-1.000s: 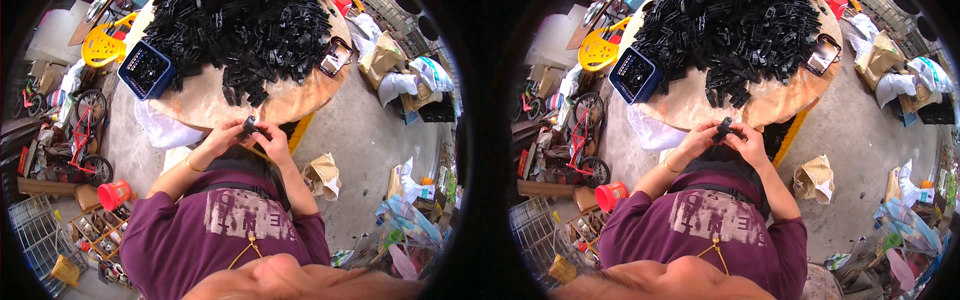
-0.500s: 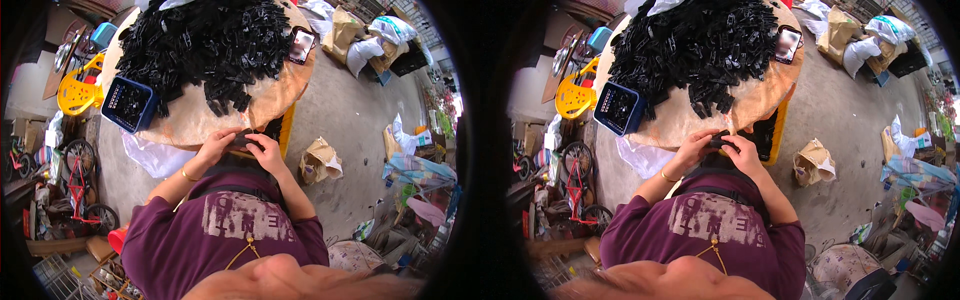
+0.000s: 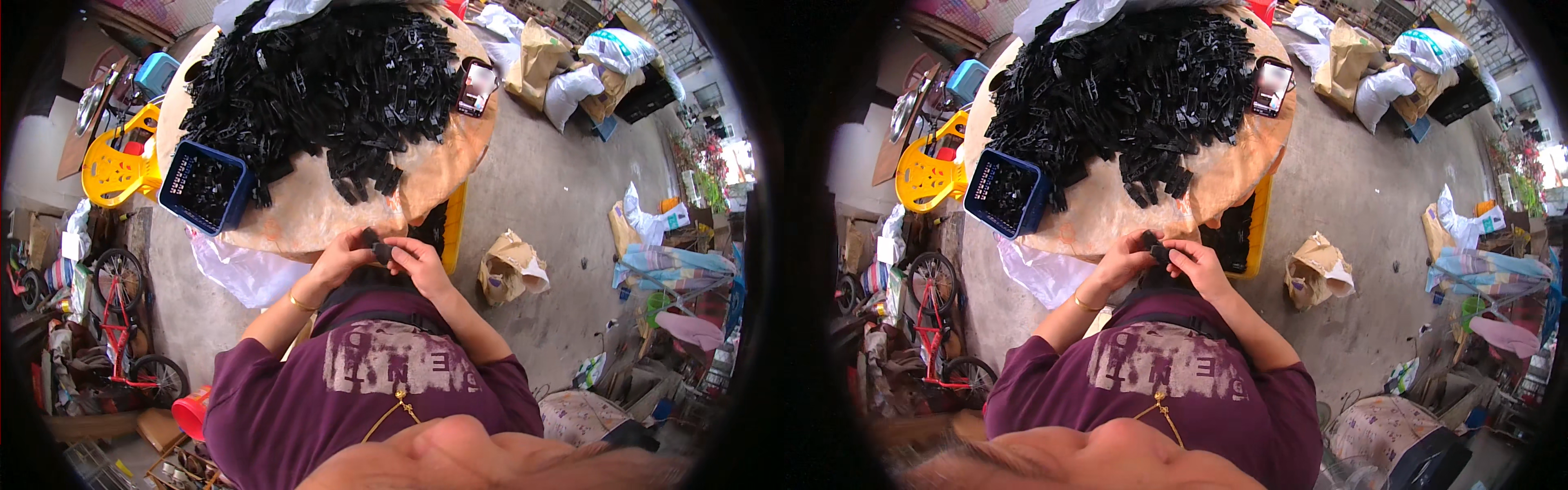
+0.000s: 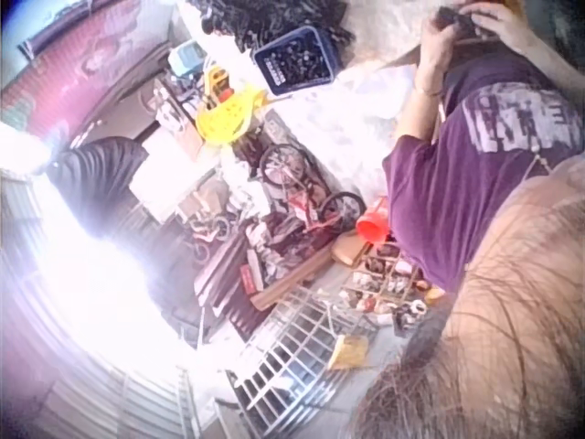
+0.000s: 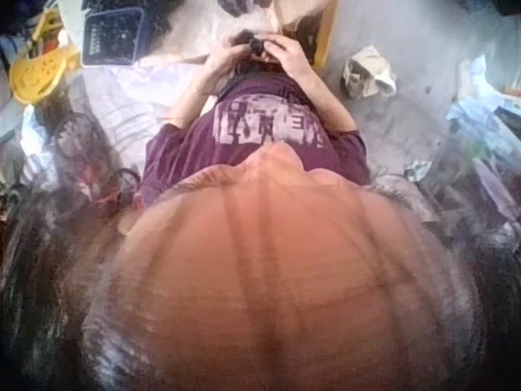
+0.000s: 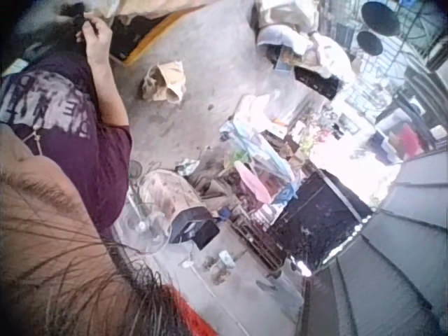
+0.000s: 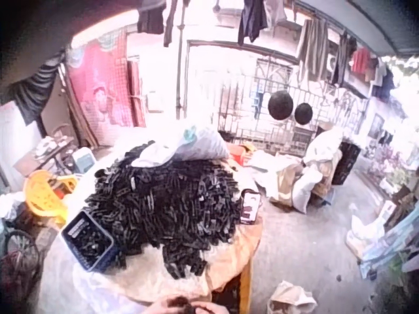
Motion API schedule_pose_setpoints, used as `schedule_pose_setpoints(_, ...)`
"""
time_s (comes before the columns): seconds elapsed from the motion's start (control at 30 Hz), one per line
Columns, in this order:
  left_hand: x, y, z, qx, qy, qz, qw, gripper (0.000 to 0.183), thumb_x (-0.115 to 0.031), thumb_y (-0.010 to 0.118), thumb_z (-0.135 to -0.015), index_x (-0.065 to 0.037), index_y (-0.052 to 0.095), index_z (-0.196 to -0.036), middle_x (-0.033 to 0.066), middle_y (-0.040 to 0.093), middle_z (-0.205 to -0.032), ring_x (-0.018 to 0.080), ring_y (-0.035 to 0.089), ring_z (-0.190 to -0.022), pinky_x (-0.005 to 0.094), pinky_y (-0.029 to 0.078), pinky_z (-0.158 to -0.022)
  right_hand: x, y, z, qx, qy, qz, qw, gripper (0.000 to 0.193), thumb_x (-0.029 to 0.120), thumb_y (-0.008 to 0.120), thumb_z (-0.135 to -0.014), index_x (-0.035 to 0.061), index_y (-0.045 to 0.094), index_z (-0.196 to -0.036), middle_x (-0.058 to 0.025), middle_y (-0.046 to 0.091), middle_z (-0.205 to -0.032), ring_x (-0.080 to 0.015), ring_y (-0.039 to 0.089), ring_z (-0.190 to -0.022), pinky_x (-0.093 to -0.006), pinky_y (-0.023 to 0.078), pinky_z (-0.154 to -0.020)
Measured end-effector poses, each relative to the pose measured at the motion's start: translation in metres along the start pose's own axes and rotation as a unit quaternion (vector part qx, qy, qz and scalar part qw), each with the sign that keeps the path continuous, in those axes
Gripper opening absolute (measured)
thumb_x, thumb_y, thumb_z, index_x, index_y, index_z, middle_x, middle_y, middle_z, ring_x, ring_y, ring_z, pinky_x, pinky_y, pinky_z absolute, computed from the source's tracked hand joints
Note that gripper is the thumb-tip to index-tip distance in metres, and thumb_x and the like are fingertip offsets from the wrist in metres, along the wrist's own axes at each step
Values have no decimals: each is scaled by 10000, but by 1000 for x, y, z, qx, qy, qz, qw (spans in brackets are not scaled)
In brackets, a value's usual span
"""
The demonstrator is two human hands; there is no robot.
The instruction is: The person picks up black plastic components from a pile on the table and fits them together by hand, assembling multiple pieces.
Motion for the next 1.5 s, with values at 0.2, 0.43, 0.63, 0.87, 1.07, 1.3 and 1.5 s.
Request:
schedule_pose_setpoints(0.2, 10, 4, 21, -161, 110, -212, 958, 285, 35, 586, -729, 5, 526, -1006, 20, 571, -895, 81, 533, -825, 216, 444, -747, 9, -3, 13, -4, -103, 196, 975, 191, 91, 549, -851, -7, 588, -1011, -38, 576, -792, -85, 544, -640, -198, 434, -570)
schedule_pose_setpoints(0.43, 46, 17, 44, -234, 95, -216, 943, 306, 49, 576, -729, 8, 524, -1028, 25, 568, -913, 87, 544, -838, 214, 450, -755, 5, -12, 43, 2, -192, 310, 931, 214, 139, 585, -821, 4, 596, -986, -124, 590, -802, -211, 578, -701, -282, 449, -638)
schedule_pose_setpoints(0.63, 45, 23, 33, -193, 84, -88, 974, 325, 7, 611, -766, 15, 496, -1070, 41, 565, -935, 95, 550, -851, 215, 458, -765, 34, -9, 48, -8, -254, 408, 877, 218, 122, 618, -782, 30, 601, -979, -141, 555, -777, -295, 561, -683, -343, 456, -594)
schedule_pose_setpoints(0.87, 19, 21, 24, -140, 121, -102, 977, 283, 6, 595, -801, 20, 489, -1063, 49, 588, -932, 87, 555, -835, 211, 467, -744, 75, -8, 41, -15, -274, 465, 842, 444, 208, 694, -714, 18, 536, -1083, -112, 526, -892, -277, 533, -854, -339, 447, -743)
schedule_pose_setpoints(1.07, 16, 39, 19, -151, 155, -177, 960, 242, 22, 592, -800, 32, 506, -1026, 45, 590, -906, 74, 552, -823, 204, 464, -725, 22, -37, 23, 88, -47, 222, 970, 337, 30, 621, -796, -34, 490, -1100, -87, 581, -960, -116, 589, -776, -231, 482, -675)
schedule_pose_setpoints(1.3, 12, 61, -2, -87, 212, -192, 954, 493, -10, 605, -793, 1, 365, -1223, 91, 596, -1011, 118, 569, -895, 245, 476, -743, 39, -64, 30, 27, -98, 186, 977, 297, 47, 687, -733, -31, 569, -995, -56, 620, -826, -87, 582, -738, -221, 484, -651)
schedule_pose_setpoints(1.5, 103, -129, 21, -392, 11, -417, 820, 249, -211, 510, -854, 3, 600, -943, 70, 607, -741, 167, 573, -696, 288, 469, -599, 7, -171, 12, -146, -101, 420, 890, 263, 162, 675, -751, -29, 602, -917, -46, 609, -713, -80, 547, -641, -234, 443, -578)
Point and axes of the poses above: each hand's wrist, its own z-axis away from the middle knuckle, its own y-axis out of the palm, x = y × z, the point moved 9 cm from there along -z, towards the middle knuckle
